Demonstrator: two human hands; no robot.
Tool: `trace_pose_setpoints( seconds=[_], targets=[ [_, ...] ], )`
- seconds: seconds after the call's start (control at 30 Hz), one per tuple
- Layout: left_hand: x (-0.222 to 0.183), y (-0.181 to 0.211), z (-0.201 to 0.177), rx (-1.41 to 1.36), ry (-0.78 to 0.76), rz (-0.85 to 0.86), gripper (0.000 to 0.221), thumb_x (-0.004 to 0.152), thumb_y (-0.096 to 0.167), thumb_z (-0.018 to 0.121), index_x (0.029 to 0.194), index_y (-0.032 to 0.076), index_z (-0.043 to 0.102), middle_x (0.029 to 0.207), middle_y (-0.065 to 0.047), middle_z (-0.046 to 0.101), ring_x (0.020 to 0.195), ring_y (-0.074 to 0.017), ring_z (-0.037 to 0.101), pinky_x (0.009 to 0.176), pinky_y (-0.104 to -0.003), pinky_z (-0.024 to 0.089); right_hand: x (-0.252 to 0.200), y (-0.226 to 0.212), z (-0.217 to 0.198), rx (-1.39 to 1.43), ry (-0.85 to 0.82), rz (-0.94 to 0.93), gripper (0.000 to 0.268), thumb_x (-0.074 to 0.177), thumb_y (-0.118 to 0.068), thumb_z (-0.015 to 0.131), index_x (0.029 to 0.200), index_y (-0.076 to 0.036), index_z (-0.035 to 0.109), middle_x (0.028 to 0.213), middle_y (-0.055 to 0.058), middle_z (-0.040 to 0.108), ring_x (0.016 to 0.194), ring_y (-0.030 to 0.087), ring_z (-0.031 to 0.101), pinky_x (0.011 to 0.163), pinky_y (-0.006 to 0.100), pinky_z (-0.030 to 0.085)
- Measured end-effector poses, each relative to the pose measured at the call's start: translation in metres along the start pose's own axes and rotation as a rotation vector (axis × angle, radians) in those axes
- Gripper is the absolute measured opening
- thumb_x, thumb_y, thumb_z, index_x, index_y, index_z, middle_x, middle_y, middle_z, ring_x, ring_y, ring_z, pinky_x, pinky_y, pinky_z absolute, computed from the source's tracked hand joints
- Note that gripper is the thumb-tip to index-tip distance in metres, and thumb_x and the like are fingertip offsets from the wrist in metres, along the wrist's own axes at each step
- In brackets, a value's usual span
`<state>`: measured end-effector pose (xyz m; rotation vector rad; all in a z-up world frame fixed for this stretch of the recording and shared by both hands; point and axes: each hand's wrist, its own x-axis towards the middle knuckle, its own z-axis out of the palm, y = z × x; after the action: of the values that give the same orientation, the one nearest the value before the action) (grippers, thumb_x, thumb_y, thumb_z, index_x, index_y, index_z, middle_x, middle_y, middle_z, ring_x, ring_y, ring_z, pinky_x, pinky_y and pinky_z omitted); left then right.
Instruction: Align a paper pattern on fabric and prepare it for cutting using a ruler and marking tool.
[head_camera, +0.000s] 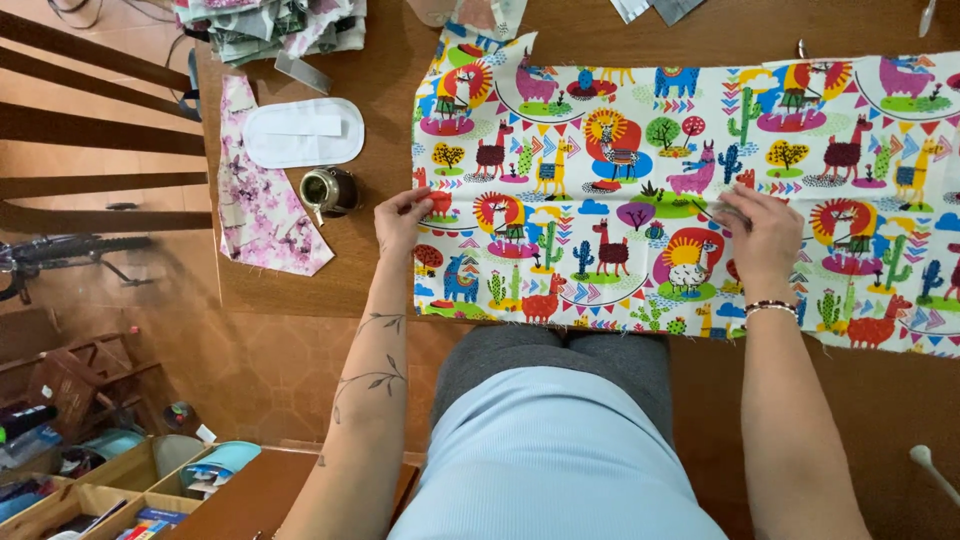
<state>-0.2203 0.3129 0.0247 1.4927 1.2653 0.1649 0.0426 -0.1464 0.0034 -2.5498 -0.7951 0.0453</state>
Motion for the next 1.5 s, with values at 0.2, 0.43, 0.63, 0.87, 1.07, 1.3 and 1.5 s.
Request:
trace_pose_setpoints(
  seconds=[0.2, 0.43, 0.63, 0.87, 1.07, 1.3, 1.5],
  targets=[
    [0.013, -0.018, 0.003, -0.066, -0.004, 0.013, 0.022, 0.084, 0.008, 0.079, 0.105, 0.013, 0.08, 0.093, -0.001, 0.073, 0.081, -0.0089, 0.066, 0.07, -0.019, 0.058, -0.004, -0.002, 0.006, 0.017, 0.044, -0.013, 0.027, 0.095, -0.011, 0.08, 0.122, -0.007, 0.078, 0.131, 0.01, 0.072, 0.115, 0.028, 0.066, 0.103, 0.052, 0.041],
    [0.003, -0.005, 0.004, 0.055, 0.033, 0.005, 0.021, 0.083, 0.015, 0.08, 0.104, 0.018, 0.08, 0.095, 0.001, 0.073, 0.084, -0.0095, 0.065, 0.069, -0.022, 0.057, -0.006, -0.008, 0.005, 0.058, 0.038, 0.05, 0.028, 0.096, -0.008, 0.077, 0.124, -0.007, 0.075, 0.133, 0.012, 0.07, 0.119, 0.032, 0.064, 0.104, 0.057, 0.038],
    [0.019, -0.024, 0.005, 0.07, 0.03, 0.034, 0.022, 0.083, 0.017, 0.081, 0.104, 0.019, 0.08, 0.095, 0.001, 0.074, 0.082, -0.0074, 0.066, 0.068, -0.021, 0.056, -0.006, -0.01, 0.005, 0.05, 0.029, 0.051, 0.027, 0.099, -0.01, 0.075, 0.125, -0.005, 0.075, 0.135, 0.014, 0.068, 0.122, 0.034, 0.062, 0.104, 0.06, 0.038],
    [0.003, -0.023, 0.006, 0.015, 0.057, 0.139, 0.029, 0.077, 0.018, 0.087, 0.105, 0.024, 0.081, 0.081, 0.0, 0.064, 0.072, -0.0039, 0.058, 0.07, -0.019, 0.054, -0.017, 0.003, 0.02, -0.005, 0.058, 0.01, 0.024, 0.107, -0.021, 0.071, 0.128, -0.011, 0.072, 0.136, 0.014, 0.066, 0.128, 0.032, 0.059, 0.108, 0.05, 0.04],
    [0.02, -0.047, 0.014, 0.256, 0.136, 0.194, 0.025, 0.08, 0.028, 0.084, 0.105, 0.03, 0.08, 0.089, -0.002, 0.071, 0.079, -0.0123, 0.066, 0.076, -0.027, 0.055, -0.035, 0.02, 0.012, 0.084, 0.277, 0.03, 0.017, 0.104, -0.014, 0.073, 0.12, -0.008, 0.073, 0.125, 0.018, 0.067, 0.118, 0.039, 0.062, 0.1, 0.048, 0.045],
    [-0.046, -0.006, 0.061, 0.728, 0.224, 0.649, 0.031, 0.089, 0.019, 0.071, 0.119, 0.019, 0.067, 0.149, -0.022, 0.042, 0.137, -0.0398, 0.035, 0.111, -0.054, 0.036, -0.058, 0.028, -0.043, 0.119, 0.468, 0.427, 0.015, 0.101, 0.003, 0.068, 0.116, 0.001, 0.069, 0.113, 0.017, 0.069, 0.102, 0.027, 0.063, 0.086, 0.033, 0.056],
    [-0.055, -0.017, 0.09, 0.758, -0.012, 0.8, 0.039, 0.093, 0.03, 0.07, 0.129, 0.018, 0.062, 0.154, -0.02, 0.038, 0.142, -0.0397, 0.035, 0.114, -0.058, 0.034, -0.08, 0.065, -0.063, 0.09, 0.542, 0.695, 0.016, 0.099, -0.003, 0.074, 0.114, -0.006, 0.067, 0.116, 0.014, 0.062, 0.107, 0.027, 0.061, 0.088, 0.038, 0.059]
  ],
)
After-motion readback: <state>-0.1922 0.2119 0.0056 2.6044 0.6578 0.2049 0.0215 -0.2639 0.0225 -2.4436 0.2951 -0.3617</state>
